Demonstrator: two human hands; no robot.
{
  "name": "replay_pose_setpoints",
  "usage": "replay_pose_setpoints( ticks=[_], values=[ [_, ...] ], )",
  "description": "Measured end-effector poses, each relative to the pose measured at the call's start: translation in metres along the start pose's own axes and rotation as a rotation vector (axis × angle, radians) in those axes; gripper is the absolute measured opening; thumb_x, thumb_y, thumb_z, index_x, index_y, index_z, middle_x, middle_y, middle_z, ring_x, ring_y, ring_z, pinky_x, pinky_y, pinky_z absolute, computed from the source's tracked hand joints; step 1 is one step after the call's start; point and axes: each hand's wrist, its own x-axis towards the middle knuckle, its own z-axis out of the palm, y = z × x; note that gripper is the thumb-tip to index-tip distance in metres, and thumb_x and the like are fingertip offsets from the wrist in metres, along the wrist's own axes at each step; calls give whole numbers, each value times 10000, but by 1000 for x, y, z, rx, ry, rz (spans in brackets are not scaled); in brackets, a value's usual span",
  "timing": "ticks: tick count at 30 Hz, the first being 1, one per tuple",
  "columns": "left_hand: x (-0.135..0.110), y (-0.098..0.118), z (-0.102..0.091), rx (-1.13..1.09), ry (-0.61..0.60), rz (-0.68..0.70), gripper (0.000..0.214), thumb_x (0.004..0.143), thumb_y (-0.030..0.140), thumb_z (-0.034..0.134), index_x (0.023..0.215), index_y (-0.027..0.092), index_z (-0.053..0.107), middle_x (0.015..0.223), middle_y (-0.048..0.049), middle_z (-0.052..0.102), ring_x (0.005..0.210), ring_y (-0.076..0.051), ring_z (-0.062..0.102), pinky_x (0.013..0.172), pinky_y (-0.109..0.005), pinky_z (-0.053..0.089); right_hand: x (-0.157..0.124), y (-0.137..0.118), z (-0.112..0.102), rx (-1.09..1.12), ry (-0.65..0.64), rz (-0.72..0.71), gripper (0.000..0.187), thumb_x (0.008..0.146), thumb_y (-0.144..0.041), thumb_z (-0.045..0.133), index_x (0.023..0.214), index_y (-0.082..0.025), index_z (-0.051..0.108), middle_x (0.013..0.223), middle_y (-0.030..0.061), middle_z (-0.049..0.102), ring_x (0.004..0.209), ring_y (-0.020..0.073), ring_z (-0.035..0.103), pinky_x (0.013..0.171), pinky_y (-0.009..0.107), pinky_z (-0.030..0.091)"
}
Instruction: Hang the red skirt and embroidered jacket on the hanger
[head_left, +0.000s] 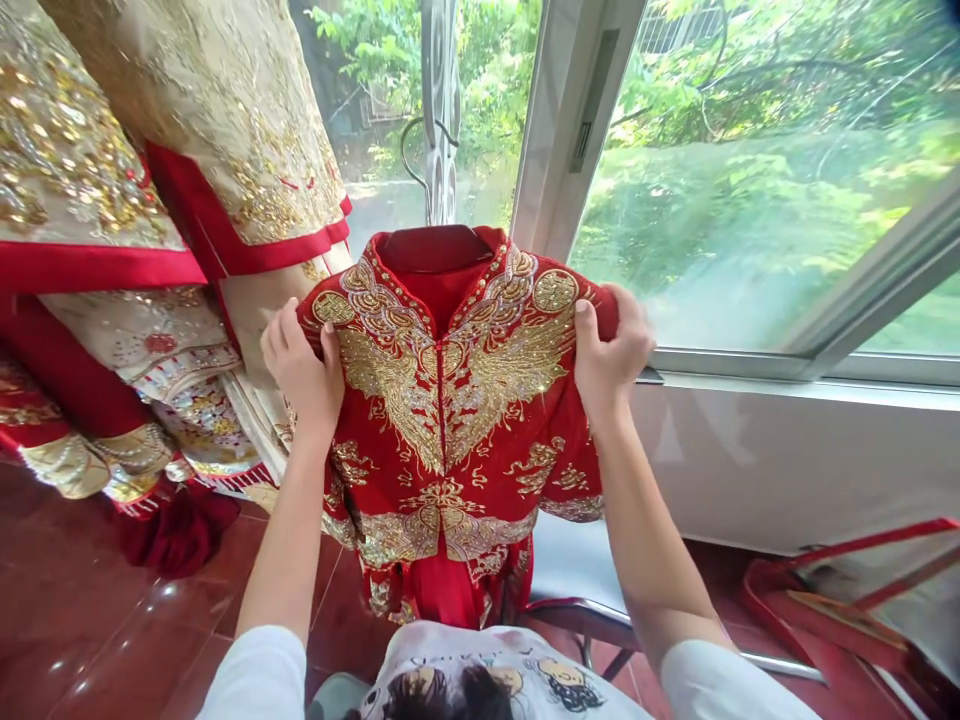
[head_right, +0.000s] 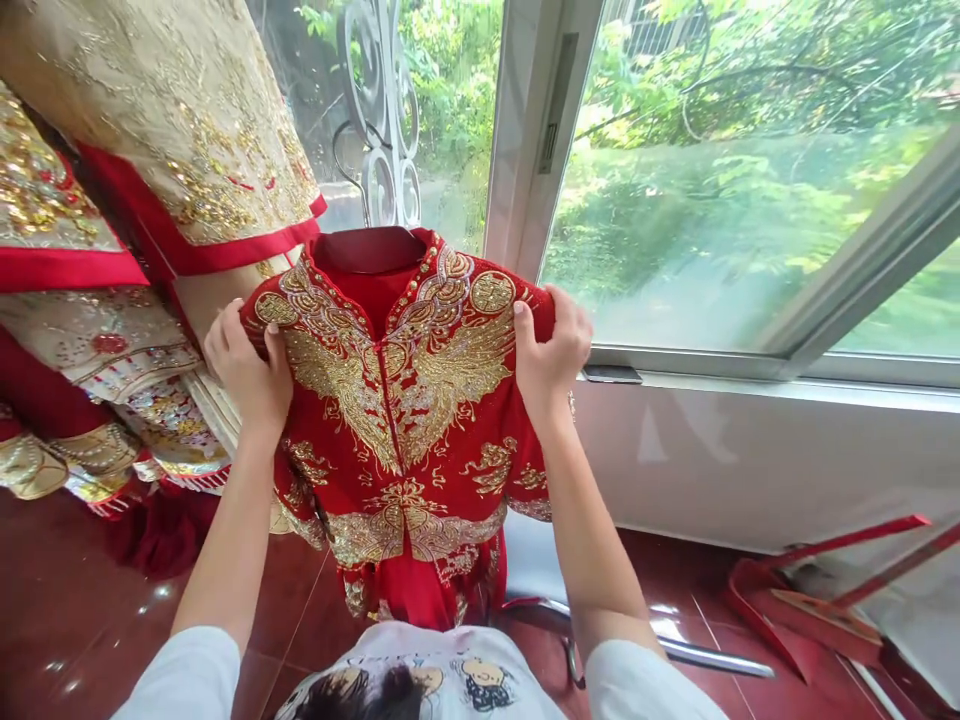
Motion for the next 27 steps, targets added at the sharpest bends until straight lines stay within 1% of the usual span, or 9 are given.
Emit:
replay_pose_setpoints(
  ticks=[2, 4, 7, 9, 12, 16, 19, 24, 27],
  values=[
    [-4, 8, -5, 1, 28, -11, 500, 904, 388, 465, 1334, 131, 466, 1383, -166, 483, 1324, -278, 383, 1128, -422, 242, -11, -22, -14, -51, 137, 6, 294, 867, -459, 514, 962, -201, 619, 1015, 118, 631, 1030, 274, 566, 921, 466, 414],
    [-12, 23, -12, 13, 74, -4, 442, 860, 371, 534, 1240, 143, 537, 1342, -158, 514, 1291, -287, 413, 1107, -432, 257, -27, -51, -25, -3, 124, 65, 270, 884, -448, 489, 784, -219, 592, 809, 79, 611, 818, 226, 577, 773, 389, 448],
    [-23, 52, -18, -10, -6, 45, 228, 873, 362, 508, 862, 170, 629, 999, -113, 653, 1014, -251, 564, 948, -390, 377, -50, -94, -22, 262, -342, 224, 410, 880, -480, 501, 569, -213, 481, 525, -1, 450, 510, 123, 415, 527, 277, 331],
    [-25, 70, -16, -33, -139, 49, 335, 900, 386, 465, 649, 185, 556, 751, -72, 629, 788, -208, 569, 779, -335, 406, -57, -113, -5, 429, -626, 326, 474, 862, -502, 519, 509, -200, 423, 469, -26, 373, 465, 87, 324, 484, 258, 246],
    [-22, 86, -10, -41, -270, 0, 436, 897, 451, 471, 543, 195, 465, 624, -46, 572, 645, -181, 524, 630, -299, 362, -58, -124, 23, 574, -691, 422, 453, 827, -399, 534, 472, -193, 344, 458, -40, 318, 466, 65, 259, 474, 249, 187],
    [-20, 90, -5, -13, -291, -28, 445, 830, 581, 541, 620, 189, 518, 682, -64, 596, 706, -214, 558, 653, -311, 389, -72, -111, 38, 847, -730, 656, 285, 750, -309, 502, 501, -194, 430, 431, -52, 327, 413, 61, 245, 431, 244, 174],
    [-26, 87, -1, 3, -272, 19, 417, 794, 587, 596, 743, 175, 558, 777, -92, 619, 825, -258, 580, 734, -340, 431, -114, -84, 32, 791, -865, 850, 277, 719, -376, 503, 512, -196, 463, 411, -51, 343, 387, 64, 254, 413, 244, 163],
    [-39, 83, 0, 70, -278, 71, 327, 806, 458, 605, 891, 146, 556, 877, -119, 611, 908, -293, 566, 807, -384, 448, -228, -32, -9, 537, -1126, 999, 361, 683, -434, 507, 432, -204, 388, 368, -40, 323, 372, 66, 267, 407, 237, 180],
    [-46, 82, -3, 153, -324, 100, 248, 778, 329, 593, 928, 135, 560, 904, -130, 610, 919, -303, 565, 816, -401, 447, -279, -13, -42, 383, -1340, 1030, 438, 690, -482, 529, 394, -210, 355, 331, -35, 307, 335, 71, 274, 383, 234, 195]
  ],
)
